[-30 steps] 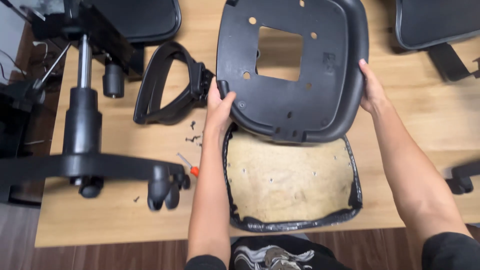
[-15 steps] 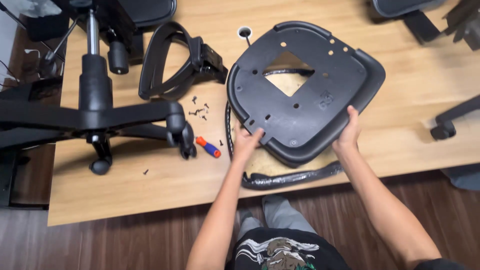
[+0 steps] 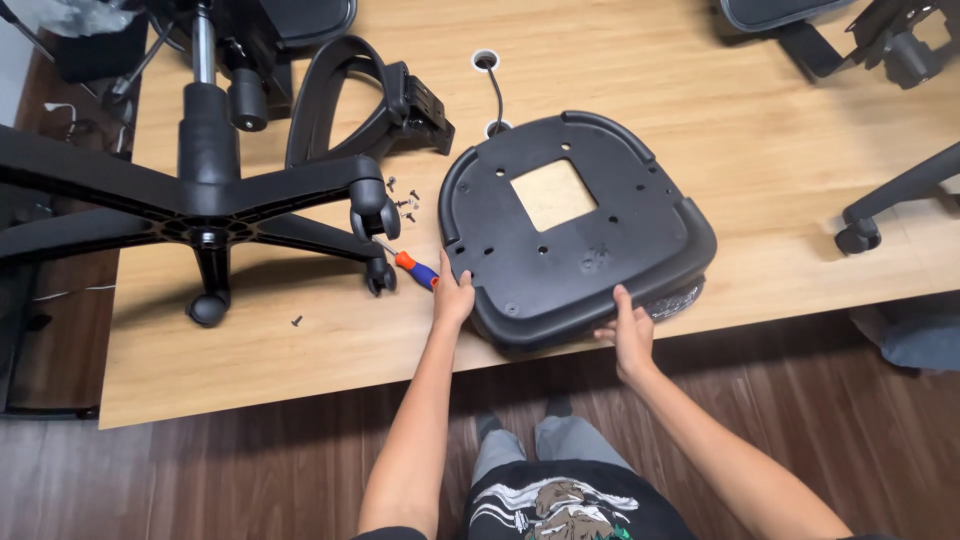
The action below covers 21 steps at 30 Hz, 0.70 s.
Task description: The person assembles an office chair on a wooden table. They use a screwdriver to drive screws into the seat mounting plate, attach a black box to the seat back, mount the seat onto the gas lift and base, position the armrests and seat cushion, and drive screws into the seat plate by hand and with the screwdriver.
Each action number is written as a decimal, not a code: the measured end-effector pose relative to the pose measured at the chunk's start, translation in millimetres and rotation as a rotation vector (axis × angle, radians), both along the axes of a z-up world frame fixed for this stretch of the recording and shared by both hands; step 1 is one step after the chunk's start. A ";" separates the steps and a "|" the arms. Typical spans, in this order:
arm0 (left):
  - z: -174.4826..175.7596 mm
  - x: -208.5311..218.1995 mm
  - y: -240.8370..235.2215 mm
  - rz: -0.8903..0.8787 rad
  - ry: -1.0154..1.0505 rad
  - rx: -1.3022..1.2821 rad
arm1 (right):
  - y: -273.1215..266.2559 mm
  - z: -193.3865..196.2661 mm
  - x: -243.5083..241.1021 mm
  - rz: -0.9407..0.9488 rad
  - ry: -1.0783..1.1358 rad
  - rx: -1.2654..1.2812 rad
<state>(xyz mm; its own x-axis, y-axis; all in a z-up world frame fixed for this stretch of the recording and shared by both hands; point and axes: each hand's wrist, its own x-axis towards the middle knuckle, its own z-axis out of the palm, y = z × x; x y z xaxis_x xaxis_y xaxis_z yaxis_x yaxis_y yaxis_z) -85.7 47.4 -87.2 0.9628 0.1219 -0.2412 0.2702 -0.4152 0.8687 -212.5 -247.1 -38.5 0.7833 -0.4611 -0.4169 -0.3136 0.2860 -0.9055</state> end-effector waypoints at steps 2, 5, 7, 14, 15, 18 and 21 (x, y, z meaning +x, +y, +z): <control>3.8 1.4 -1.4 -0.020 -0.030 0.089 | 6.5 11.1 -9.4 0.036 0.091 -0.095; 28.8 -0.8 -6.8 -0.064 -0.047 0.254 | 2.6 13.9 -22.3 0.168 0.282 -0.195; 30.9 -0.6 -11.0 -0.087 -0.035 0.330 | -5.7 10.2 -26.7 0.266 0.382 -0.197; 48.7 0.7 -27.6 -0.112 -0.028 0.390 | -15.5 30.6 -5.0 0.517 0.445 -0.160; 56.7 -0.1 -30.3 -0.115 -0.010 0.397 | -14.7 35.5 -1.4 0.603 0.458 -0.171; 43.0 -5.0 -29.2 -0.087 -0.043 0.418 | -17.0 44.9 3.0 0.695 0.409 -0.297; 11.9 -11.6 -29.2 -0.080 -0.220 0.388 | -20.7 57.3 10.8 0.736 0.324 -0.216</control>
